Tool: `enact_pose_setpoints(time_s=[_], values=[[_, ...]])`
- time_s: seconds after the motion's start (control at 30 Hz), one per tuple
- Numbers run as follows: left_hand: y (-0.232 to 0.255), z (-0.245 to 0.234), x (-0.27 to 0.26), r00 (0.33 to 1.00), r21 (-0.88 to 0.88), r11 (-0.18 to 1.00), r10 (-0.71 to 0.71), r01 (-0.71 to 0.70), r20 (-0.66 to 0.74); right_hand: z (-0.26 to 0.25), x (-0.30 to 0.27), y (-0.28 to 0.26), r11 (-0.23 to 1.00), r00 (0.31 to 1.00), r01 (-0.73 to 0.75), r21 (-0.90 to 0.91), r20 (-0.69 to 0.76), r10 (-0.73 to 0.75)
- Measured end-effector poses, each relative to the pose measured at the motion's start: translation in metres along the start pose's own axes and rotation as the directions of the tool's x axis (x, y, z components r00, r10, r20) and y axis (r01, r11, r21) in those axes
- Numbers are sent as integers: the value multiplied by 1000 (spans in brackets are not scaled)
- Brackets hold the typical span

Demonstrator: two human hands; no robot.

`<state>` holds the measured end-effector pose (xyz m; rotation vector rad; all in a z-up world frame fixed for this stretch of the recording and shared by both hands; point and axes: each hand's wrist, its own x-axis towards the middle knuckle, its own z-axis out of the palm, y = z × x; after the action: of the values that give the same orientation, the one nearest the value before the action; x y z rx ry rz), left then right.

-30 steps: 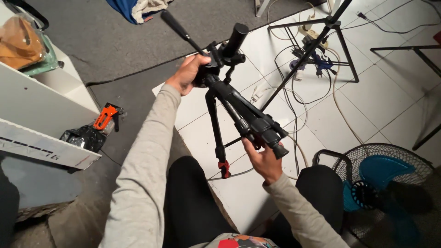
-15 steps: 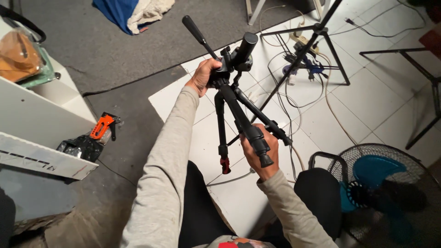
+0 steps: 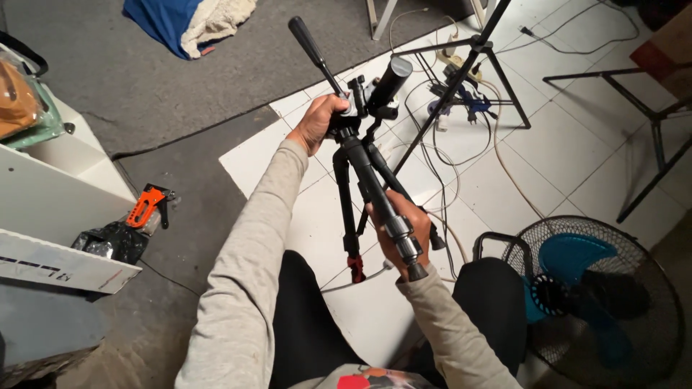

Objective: Organizing various household items including a tripod, a fan, and a stapler, and placing a squeegee on a shelf.

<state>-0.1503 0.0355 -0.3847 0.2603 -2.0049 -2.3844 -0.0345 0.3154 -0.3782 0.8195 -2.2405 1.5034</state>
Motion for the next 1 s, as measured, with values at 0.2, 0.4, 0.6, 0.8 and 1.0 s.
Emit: enact_pose_setpoints(time_s=[0.2,0.4,0.6,0.8,1.0], values=[[-13,-11,10,992,12,992,122,-122,-36,-9,5,0,980,970,-199,-5,141,198],[13,-22,-5,996,21,996,86,-86,7,-80,1,10,961,925,-145,236,377,47],[15,-24,0,990,87,987,128,-133,62,-99,-11,100,722,585,-656,221,754,299],[47,20,-27,984,96,980,168,-172,53,-76,-18,65,634,506,-720,283,839,200],[35,16,-16,983,104,987,102,-119,154,-69,-29,26,738,474,-658,148,843,254]])
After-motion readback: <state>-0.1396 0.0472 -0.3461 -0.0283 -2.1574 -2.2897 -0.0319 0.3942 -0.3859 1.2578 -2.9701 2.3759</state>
